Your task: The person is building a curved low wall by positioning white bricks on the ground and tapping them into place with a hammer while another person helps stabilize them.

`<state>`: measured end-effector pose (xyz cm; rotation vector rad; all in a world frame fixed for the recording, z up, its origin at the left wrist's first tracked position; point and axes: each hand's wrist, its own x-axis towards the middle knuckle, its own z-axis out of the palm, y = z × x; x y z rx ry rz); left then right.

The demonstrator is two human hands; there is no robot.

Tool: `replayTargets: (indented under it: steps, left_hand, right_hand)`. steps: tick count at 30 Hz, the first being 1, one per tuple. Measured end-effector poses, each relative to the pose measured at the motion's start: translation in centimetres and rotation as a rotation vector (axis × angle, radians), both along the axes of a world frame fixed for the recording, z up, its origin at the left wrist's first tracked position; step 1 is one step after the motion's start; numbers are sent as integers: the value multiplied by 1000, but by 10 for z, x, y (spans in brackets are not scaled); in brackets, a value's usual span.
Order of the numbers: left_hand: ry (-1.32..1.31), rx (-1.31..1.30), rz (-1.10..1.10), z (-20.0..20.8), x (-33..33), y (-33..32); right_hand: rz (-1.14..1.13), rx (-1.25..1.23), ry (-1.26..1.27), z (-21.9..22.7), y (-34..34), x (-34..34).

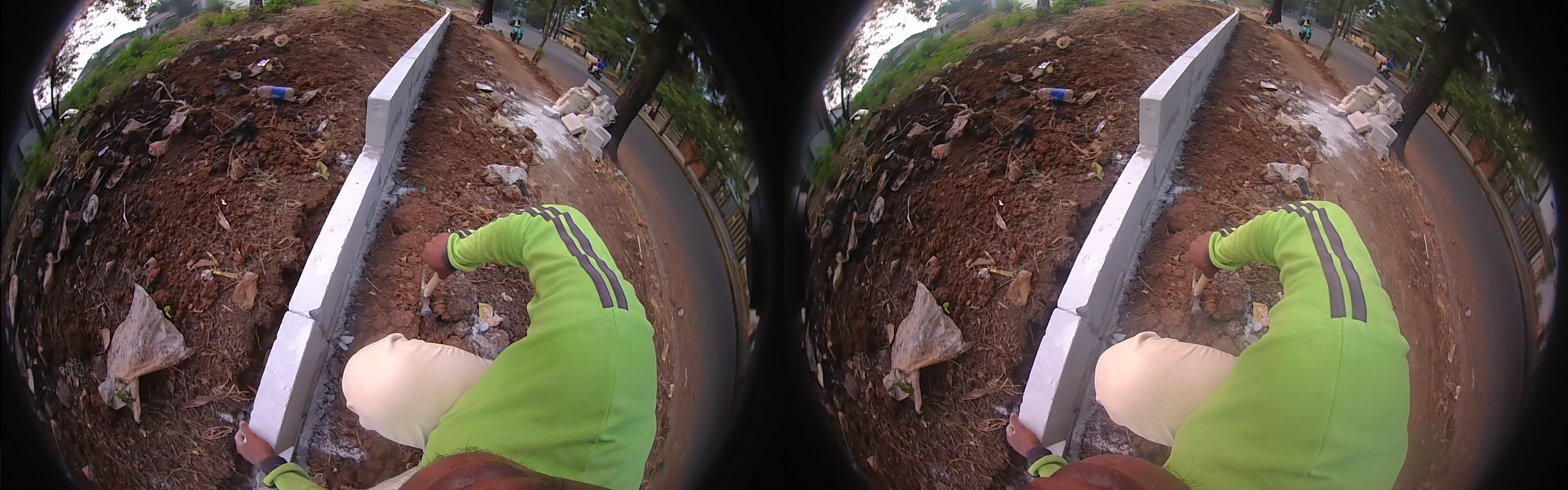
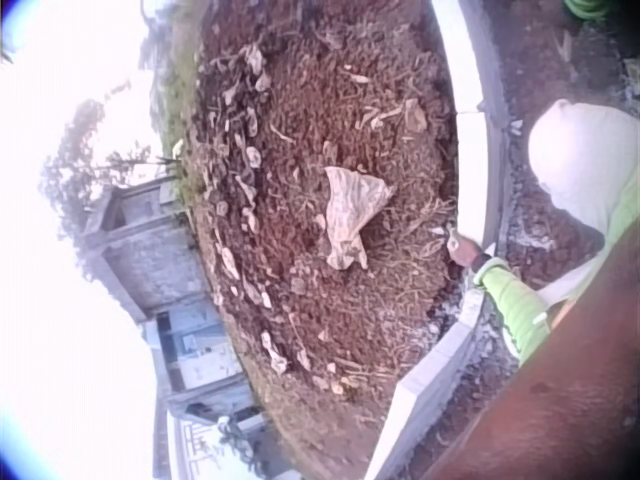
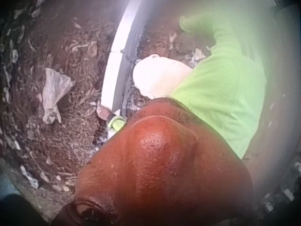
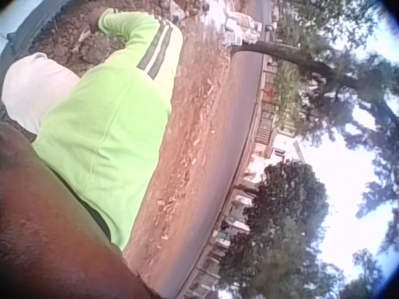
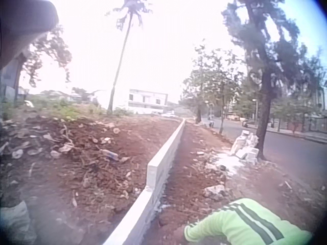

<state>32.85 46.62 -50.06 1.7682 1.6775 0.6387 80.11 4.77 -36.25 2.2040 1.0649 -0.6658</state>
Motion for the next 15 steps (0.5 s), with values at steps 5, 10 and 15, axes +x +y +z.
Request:
replayTargets:
  steps: [5,10,15]
  left_hand:
    - [-7,-12,-34,6,1,-4]
    - [12,-10,12,6,2,-5]
    - [42,-24,-11,15,4,-8]
  right_hand:
    - [34,44,-13,-8,-6,5]
    - [33,46,-13,-11,-6,8]
    - [51,21,-2,-7,-5,5]
